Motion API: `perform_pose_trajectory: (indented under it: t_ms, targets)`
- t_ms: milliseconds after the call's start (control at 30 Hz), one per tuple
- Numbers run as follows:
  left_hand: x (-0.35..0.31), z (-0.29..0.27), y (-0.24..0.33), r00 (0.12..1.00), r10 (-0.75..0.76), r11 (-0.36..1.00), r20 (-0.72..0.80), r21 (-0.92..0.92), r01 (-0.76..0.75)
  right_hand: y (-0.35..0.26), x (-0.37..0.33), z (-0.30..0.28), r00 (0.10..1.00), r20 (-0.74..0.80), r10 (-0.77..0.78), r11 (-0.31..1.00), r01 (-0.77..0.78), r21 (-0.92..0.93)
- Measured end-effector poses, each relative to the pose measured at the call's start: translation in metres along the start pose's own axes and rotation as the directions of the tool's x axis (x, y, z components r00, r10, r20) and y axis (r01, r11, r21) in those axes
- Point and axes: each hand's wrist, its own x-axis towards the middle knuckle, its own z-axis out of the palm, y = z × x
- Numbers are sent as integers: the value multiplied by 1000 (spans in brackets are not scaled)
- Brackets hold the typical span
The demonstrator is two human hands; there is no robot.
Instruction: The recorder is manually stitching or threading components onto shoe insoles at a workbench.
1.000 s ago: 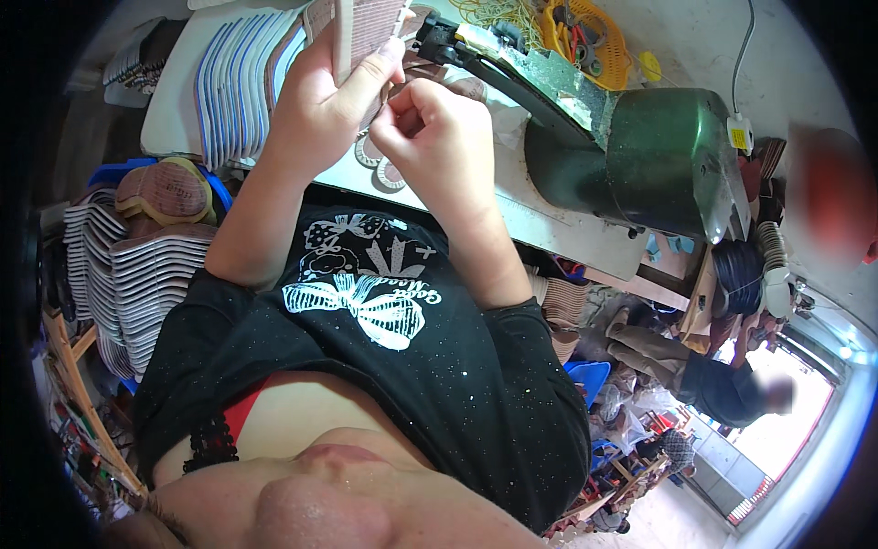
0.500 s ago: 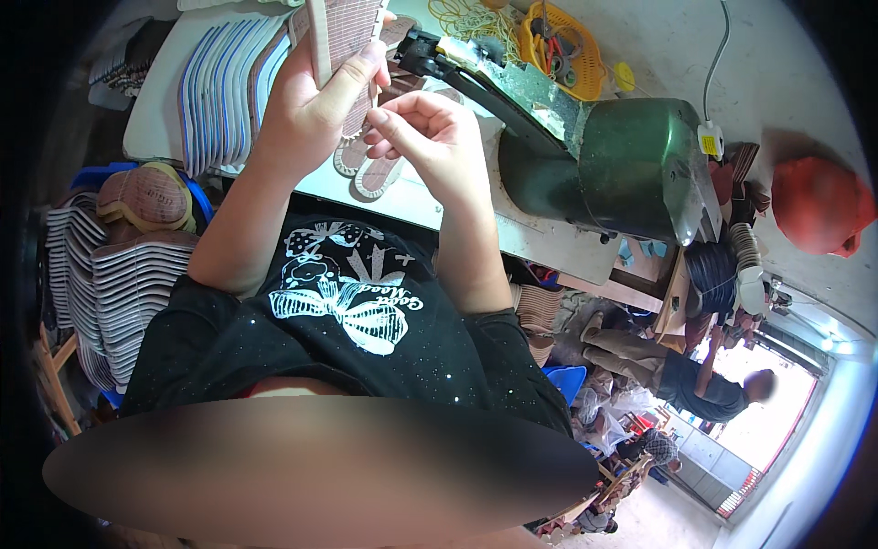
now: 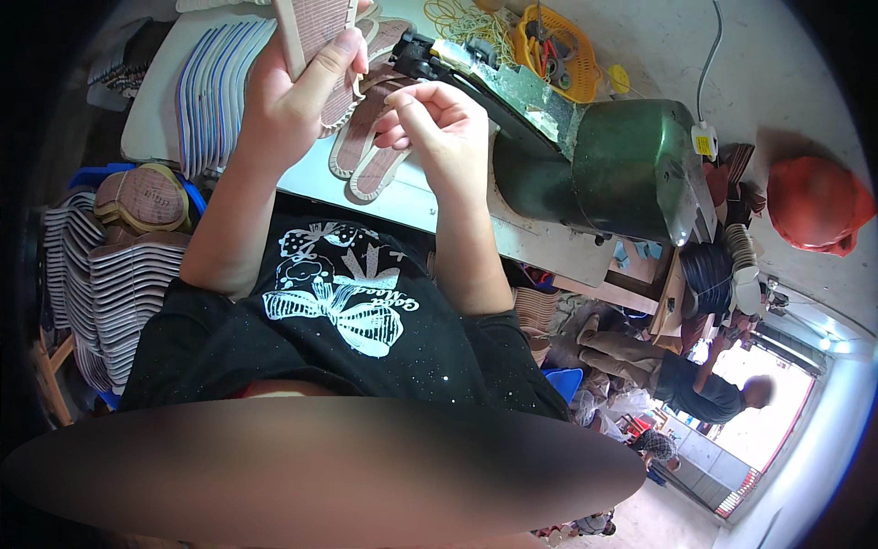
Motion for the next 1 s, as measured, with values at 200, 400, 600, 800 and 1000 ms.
perform_pose_trajectory:
  t_ms: [200, 400, 600, 800, 1000]
  targets:
    - [-2, 9, -30, 972, 223, 974, -76, -32, -226, -1, 0, 17, 994, 111, -13, 1000, 15, -15]
    - [-3, 4, -23, 997, 75, 989, -22, -124, -77, -3, 4, 12, 993, 116, -3, 1000, 1, 19]
    - [-5, 13, -23, 964, 263, 963, 34, 53, -265, 5, 9, 6, 995, 93, 48, 989, -60, 135]
    - [-10, 17, -25, 998, 53, 997, 29, -55, -52, 9, 12, 7, 986, 93, 135, 973, -150, 174]
    - [-16, 20, -42, 953, 298, 927, 52, 221, -302, 10, 15, 4, 994, 76, 84, 983, -95, 156]
